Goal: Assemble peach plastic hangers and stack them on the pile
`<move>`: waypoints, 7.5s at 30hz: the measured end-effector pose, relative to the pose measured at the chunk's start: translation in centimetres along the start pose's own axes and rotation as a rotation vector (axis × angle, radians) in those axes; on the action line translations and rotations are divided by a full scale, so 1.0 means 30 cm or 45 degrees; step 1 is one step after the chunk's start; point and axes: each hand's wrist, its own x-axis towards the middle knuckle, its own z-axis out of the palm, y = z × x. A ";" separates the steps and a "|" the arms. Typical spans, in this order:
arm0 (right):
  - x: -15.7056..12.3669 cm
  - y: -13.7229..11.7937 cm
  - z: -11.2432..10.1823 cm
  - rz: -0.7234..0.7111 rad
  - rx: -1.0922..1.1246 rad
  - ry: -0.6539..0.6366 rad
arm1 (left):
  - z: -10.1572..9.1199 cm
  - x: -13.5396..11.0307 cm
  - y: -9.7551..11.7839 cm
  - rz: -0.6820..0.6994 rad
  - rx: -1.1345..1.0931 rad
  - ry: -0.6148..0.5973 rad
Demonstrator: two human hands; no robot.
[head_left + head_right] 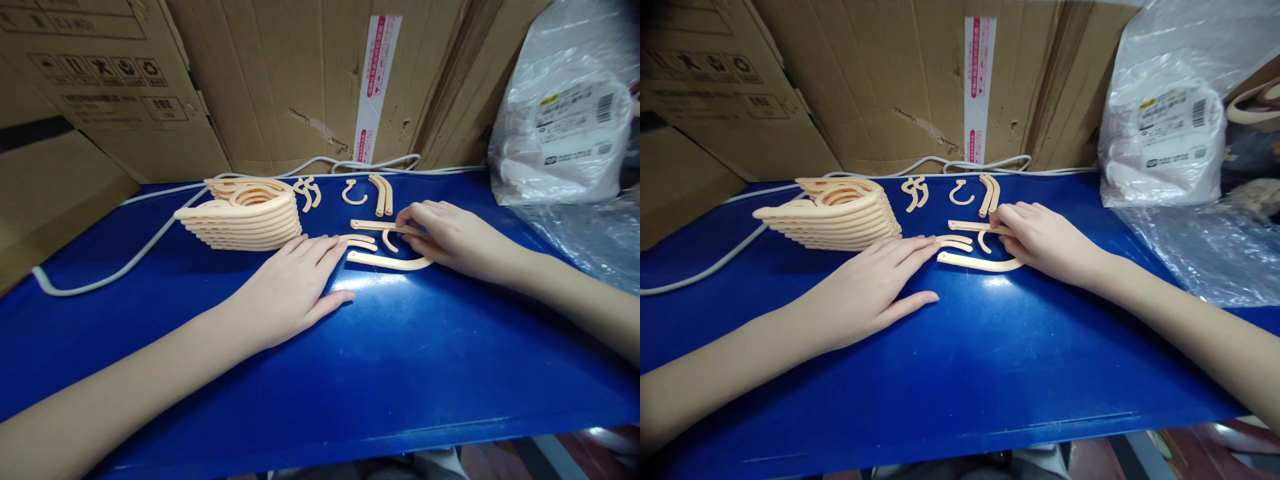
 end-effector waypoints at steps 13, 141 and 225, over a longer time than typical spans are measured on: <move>-0.003 -0.006 -0.001 0.039 0.049 -0.006 | -0.041 -0.010 0.019 0.060 0.347 0.097; -0.036 -0.200 -0.015 -0.529 -0.200 0.375 | -0.045 0.008 0.068 -0.163 -0.218 -0.182; -0.035 -0.195 -0.018 -0.533 -0.197 0.434 | -0.060 0.019 0.059 -0.129 -0.186 -0.276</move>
